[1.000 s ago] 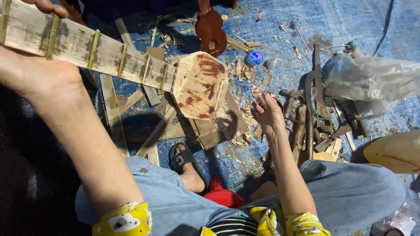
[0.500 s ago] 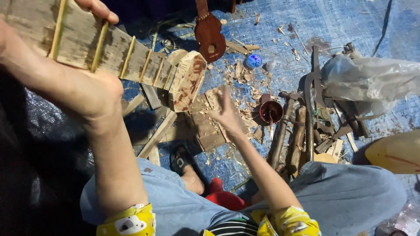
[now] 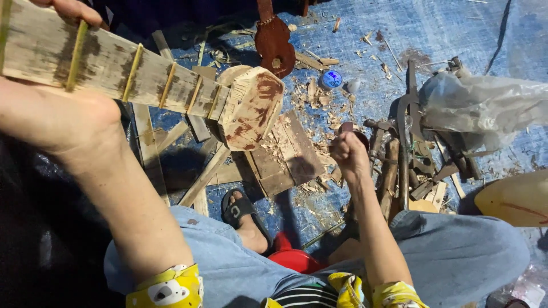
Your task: Applying stain or finish to the body of a handcrafted stringed instrument using a brush.
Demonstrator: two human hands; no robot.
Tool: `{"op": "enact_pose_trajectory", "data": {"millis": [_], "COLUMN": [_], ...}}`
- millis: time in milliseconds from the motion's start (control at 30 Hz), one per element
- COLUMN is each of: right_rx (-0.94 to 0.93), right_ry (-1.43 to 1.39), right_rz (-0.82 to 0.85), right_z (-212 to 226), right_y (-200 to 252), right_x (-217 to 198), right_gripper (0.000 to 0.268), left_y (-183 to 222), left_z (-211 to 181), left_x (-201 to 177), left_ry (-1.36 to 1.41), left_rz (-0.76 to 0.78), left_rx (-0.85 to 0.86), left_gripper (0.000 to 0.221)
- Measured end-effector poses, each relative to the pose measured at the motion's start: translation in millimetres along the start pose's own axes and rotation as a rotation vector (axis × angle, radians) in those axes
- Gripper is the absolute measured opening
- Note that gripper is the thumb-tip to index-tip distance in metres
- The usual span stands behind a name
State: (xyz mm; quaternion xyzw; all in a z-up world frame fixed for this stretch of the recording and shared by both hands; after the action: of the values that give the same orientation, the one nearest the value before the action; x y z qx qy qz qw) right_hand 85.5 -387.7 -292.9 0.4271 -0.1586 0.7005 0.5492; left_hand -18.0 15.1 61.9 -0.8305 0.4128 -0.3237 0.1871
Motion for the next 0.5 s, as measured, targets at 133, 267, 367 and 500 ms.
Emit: {"op": "enact_pose_trajectory", "data": {"millis": [133, 267, 367, 500], "right_rx": [0.192, -0.192, -0.361, -0.25], "right_ry": [0.878, 1.03, 0.79, 0.597], "right_rz": [-0.369, -0.215, 0.035, 0.341], "right_z": [-19.8, 15.3, 37.7, 46.0], "right_y": [0.1, 4.3, -10.0, -12.8], "right_x": [-42.1, 47.0, 95.0, 169.6], "right_gripper": [0.03, 0.102, 0.096, 0.139], "left_y": [2.3, 7.2, 10.9, 17.3], "left_z": [-5.9, -12.7, -16.1, -25.9], "left_x": [0.0, 12.0, 18.2, 20.6], "left_ry": [0.006, 0.032, 0.079, 0.026], "left_rz": [-0.014, -0.042, -0.021, 0.08], "left_rx": [-0.006, 0.029, -0.043, -0.071], "left_gripper": [0.056, 0.06, 0.06, 0.056]}}
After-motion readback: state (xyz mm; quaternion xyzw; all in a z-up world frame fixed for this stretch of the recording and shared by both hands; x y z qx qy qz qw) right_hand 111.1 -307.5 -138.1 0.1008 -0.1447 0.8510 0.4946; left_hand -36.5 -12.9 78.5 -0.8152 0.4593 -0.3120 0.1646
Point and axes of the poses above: each hand's wrist, its own y-axis away from the middle knuckle, its own x-axis out of the palm, z = x × y, the point moved 7 cm from there along -y, towards the middle knuckle, and after that the axes turned 5 degrees about x, right-handed, at the moved point
